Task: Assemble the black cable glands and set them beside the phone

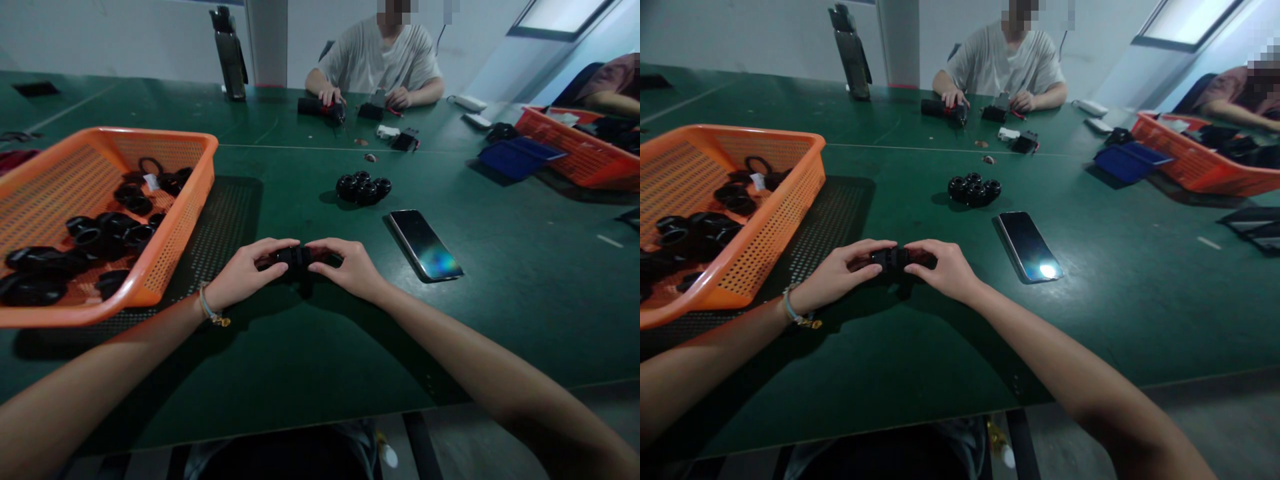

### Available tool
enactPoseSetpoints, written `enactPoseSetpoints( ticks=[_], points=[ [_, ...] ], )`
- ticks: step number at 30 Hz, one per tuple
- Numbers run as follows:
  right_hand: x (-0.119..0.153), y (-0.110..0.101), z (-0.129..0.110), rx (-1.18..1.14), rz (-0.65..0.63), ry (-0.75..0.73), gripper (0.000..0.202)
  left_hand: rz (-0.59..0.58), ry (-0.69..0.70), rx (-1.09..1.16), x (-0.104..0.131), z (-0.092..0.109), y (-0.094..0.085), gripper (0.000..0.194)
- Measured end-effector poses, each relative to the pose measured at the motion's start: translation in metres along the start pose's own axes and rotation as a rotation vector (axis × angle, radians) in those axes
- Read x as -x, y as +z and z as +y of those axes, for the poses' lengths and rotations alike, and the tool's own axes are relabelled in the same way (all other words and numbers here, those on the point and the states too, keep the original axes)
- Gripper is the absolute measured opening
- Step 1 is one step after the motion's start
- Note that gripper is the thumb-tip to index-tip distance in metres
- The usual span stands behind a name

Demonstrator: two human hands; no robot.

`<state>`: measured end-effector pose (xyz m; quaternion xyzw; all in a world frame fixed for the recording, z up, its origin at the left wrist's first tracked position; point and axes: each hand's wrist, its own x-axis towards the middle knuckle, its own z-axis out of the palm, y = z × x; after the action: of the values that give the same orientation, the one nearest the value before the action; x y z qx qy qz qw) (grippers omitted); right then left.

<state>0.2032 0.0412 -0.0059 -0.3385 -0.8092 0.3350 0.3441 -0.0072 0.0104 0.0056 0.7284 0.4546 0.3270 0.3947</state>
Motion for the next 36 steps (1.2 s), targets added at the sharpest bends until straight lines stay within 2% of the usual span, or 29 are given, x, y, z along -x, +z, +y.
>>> enactPoseSetpoints(
  ticks=[13, 22, 30, 36],
  points=[
    [-0.0009, -0.0010, -0.0009, 0.059, -0.009, -0.007, 0.024, 0.003, 0.012, 0.015, -0.0003, -0.0049, 0.0009, 0.045],
    [-0.0004, -0.0012, 0.0027, 0.042, 0.007, -0.065, 0.027, 0.000, 0.008, 0.043, 0.0003, -0.0038, 0.0007, 0.045],
    [0.0002, 0.0028, 0.0024, -0.035, 0.044, 0.019, 0.039, 0.008, 0.014, 0.025, -0.0003, -0.0036, 0.0005, 0.042],
    [0.0003, 0.0021, 0.0022, -0.046, 0.024, 0.008, 0.029, 0.005, 0.024, 0.028, -0.0010, -0.0035, 0.0002, 0.041]
  ],
)
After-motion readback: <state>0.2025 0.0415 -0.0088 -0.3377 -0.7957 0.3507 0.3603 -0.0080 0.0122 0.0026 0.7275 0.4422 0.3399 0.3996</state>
